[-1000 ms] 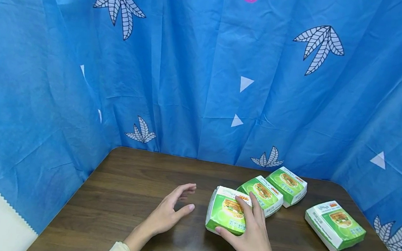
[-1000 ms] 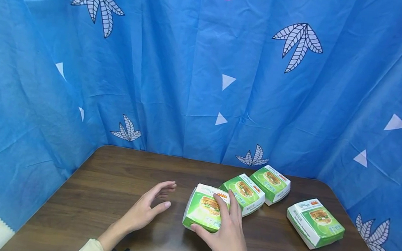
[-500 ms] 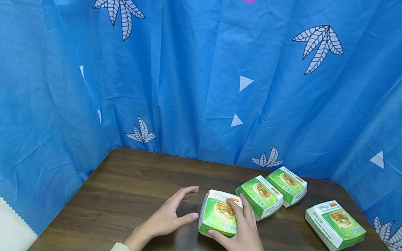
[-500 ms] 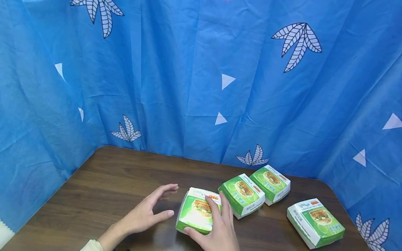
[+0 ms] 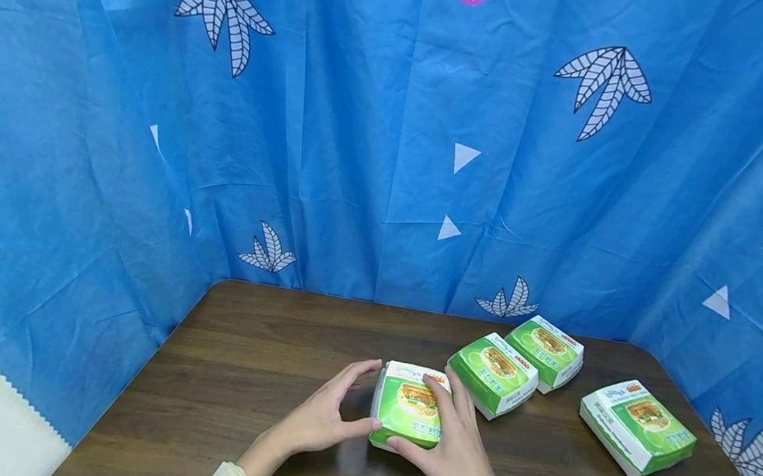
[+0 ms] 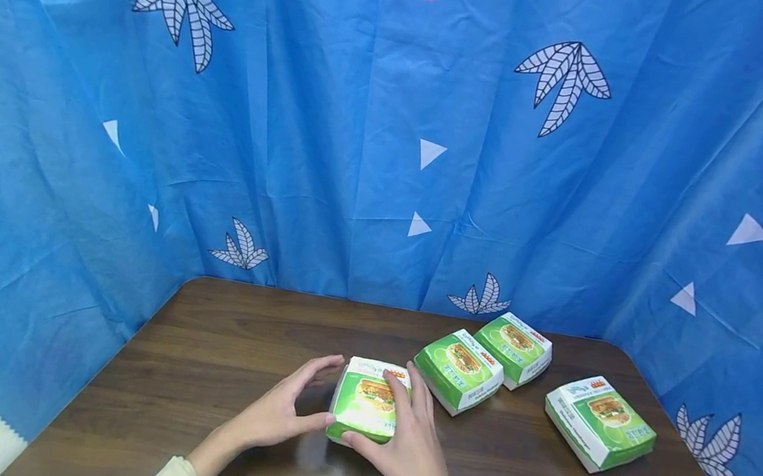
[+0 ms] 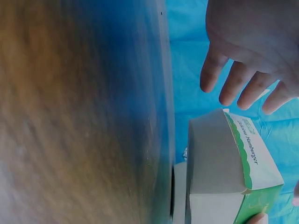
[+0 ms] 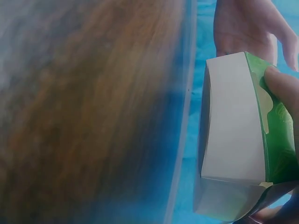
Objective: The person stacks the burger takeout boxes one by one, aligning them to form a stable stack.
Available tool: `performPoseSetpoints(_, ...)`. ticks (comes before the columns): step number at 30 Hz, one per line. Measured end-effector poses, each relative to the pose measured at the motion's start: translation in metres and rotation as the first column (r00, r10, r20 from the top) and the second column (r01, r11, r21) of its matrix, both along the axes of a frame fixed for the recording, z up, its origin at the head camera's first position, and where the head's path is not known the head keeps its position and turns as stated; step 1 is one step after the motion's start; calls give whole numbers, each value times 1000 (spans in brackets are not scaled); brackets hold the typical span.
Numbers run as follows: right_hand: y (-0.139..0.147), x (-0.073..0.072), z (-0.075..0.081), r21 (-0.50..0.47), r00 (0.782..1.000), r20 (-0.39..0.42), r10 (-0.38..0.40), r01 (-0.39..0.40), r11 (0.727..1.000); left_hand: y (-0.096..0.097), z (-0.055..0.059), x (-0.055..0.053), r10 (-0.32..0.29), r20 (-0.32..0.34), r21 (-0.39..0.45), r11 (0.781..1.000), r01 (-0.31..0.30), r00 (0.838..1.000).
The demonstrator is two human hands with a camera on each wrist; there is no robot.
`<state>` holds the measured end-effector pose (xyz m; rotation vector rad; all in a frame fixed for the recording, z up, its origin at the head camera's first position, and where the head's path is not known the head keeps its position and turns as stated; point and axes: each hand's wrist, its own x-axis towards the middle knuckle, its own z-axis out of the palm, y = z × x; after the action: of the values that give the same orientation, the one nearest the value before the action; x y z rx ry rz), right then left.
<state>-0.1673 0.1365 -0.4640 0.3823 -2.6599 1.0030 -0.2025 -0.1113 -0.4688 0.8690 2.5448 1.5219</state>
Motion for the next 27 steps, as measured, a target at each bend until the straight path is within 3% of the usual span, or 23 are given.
performPoseSetpoints(10, -1, -2, -2, 16, 999, 39, 3, -4, 1000, 2, -3, -1, -18, -28, -49, 999, 17, 999)
performPoseSetpoints(27, 0, -5, -11, 28, 995, 97, 34, -37, 999, 1, -6, -3, -22, 14, -96, 995, 23, 1000)
